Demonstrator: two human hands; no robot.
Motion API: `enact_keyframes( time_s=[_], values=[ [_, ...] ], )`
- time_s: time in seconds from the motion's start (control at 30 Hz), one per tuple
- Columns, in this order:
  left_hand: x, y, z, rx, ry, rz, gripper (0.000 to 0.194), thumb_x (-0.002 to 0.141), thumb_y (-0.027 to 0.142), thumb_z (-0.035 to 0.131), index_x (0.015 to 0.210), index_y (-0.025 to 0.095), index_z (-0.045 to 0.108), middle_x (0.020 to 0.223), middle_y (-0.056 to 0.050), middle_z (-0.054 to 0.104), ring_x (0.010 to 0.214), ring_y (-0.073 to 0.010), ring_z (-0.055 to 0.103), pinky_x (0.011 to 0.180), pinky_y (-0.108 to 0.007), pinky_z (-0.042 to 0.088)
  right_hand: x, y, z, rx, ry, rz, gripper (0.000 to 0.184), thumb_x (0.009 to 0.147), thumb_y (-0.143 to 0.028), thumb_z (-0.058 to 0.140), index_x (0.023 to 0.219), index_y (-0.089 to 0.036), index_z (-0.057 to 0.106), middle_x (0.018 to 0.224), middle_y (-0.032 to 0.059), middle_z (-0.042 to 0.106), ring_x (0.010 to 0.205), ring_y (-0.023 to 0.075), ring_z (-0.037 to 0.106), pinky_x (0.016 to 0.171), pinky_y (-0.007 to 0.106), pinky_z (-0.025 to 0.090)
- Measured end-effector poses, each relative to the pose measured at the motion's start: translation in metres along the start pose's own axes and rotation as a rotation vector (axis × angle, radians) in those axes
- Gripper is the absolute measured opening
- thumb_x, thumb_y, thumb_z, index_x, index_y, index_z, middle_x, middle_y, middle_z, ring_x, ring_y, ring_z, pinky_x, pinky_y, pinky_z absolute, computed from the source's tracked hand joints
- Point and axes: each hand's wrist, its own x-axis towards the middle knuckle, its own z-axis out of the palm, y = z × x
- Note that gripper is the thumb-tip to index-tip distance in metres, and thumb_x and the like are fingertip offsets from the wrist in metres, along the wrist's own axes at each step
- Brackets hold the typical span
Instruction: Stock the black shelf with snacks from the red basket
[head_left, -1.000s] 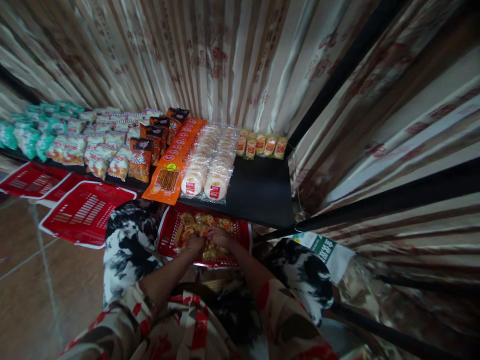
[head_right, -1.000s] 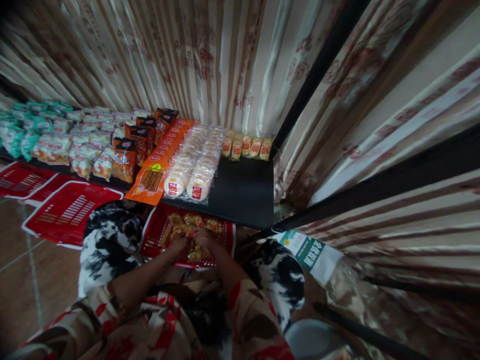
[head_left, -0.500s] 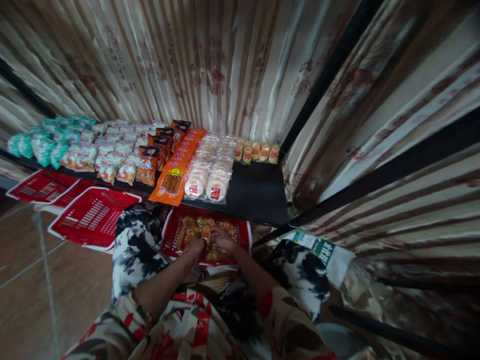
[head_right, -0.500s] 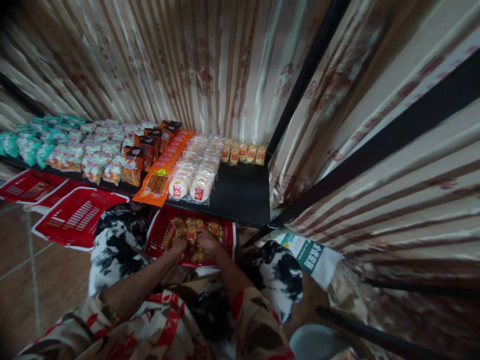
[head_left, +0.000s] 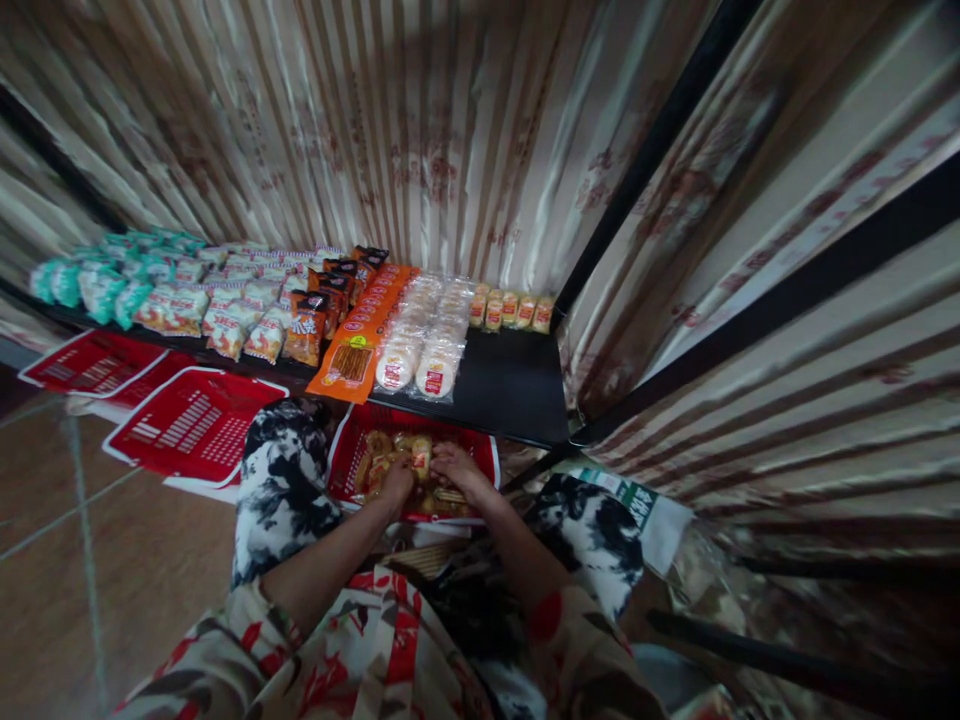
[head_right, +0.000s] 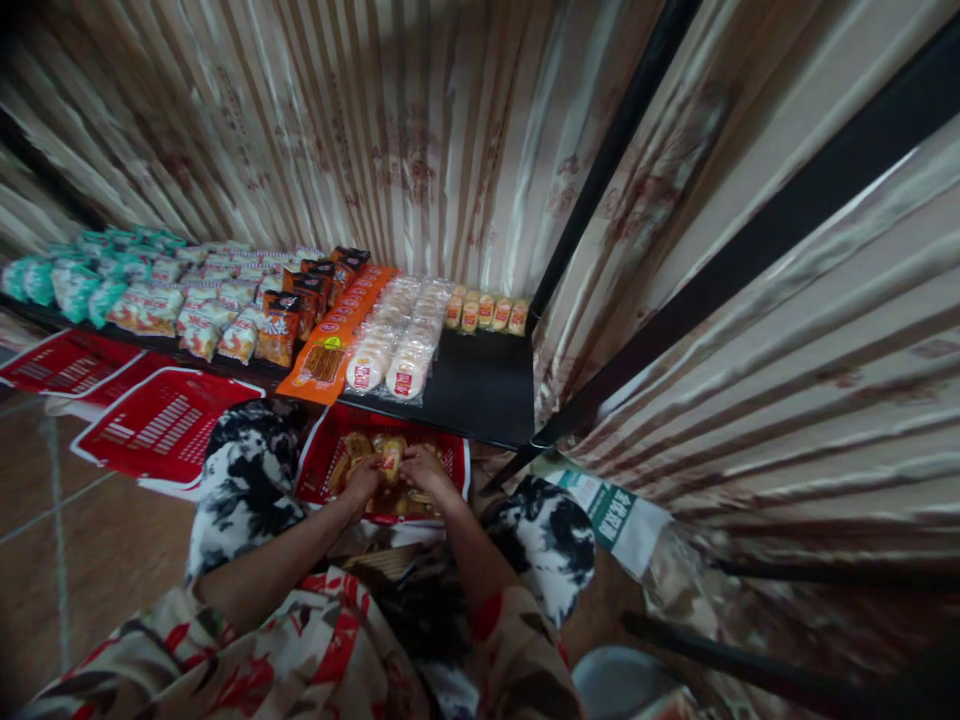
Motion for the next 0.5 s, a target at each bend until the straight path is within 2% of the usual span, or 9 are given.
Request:
enact_keyframes(
  time_s=[0.13, 0.33, 0.5],
  values=[
    [-0.006, 0.004, 0.001, 0.006, -0.007, 0.044, 0.040, 0.063, -0.005, 0.041, 0.093, 0.012, 0.060, 0.074, -0.001, 0.064, 0.048, -0.0073, 0.049, 0.046, -0.017, 0.038, -0.003, 0.001, -0.004, 0.019, -0.022, -0.066, 0.022, 0.061, -0.019, 0.065, 0.080, -0.018, 0.053, 0.060, -0.0063, 0.058, 0.053, 0.0070, 0.055, 0.050, 0.017, 0.037],
    [-0.003, 0.000, -0.001, 0.101, 0.075, 0.119, 0.034, 0.068, -0.002, 0.041, 0.096, 0.011, 0.057, 0.081, -0.004, 0.063, 0.060, -0.0100, 0.053, 0.053, -0.018, 0.041, -0.005, -0.005, -0.005, -0.029, -0.067, -0.046, 0.024, 0.058, -0.025, 0.068, 0.077, -0.018, 0.055, 0.065, -0.0054, 0.057, 0.058, 0.0072, 0.054, 0.054, 0.019, 0.038],
    [0.001, -0.004, -0.001, 0.266, 0.124, 0.254, 0.024, 0.071, 0.003, 0.046, 0.089, 0.015, 0.057, 0.084, -0.004, 0.064, 0.075, -0.0133, 0.059, 0.072, -0.023, 0.045, -0.013, -0.022, -0.009, -0.094, -0.145, -0.070, 0.032, 0.056, -0.031, 0.073, 0.079, -0.018, 0.055, 0.070, -0.0045, 0.056, 0.062, 0.0083, 0.052, 0.056, 0.020, 0.039]
  ],
)
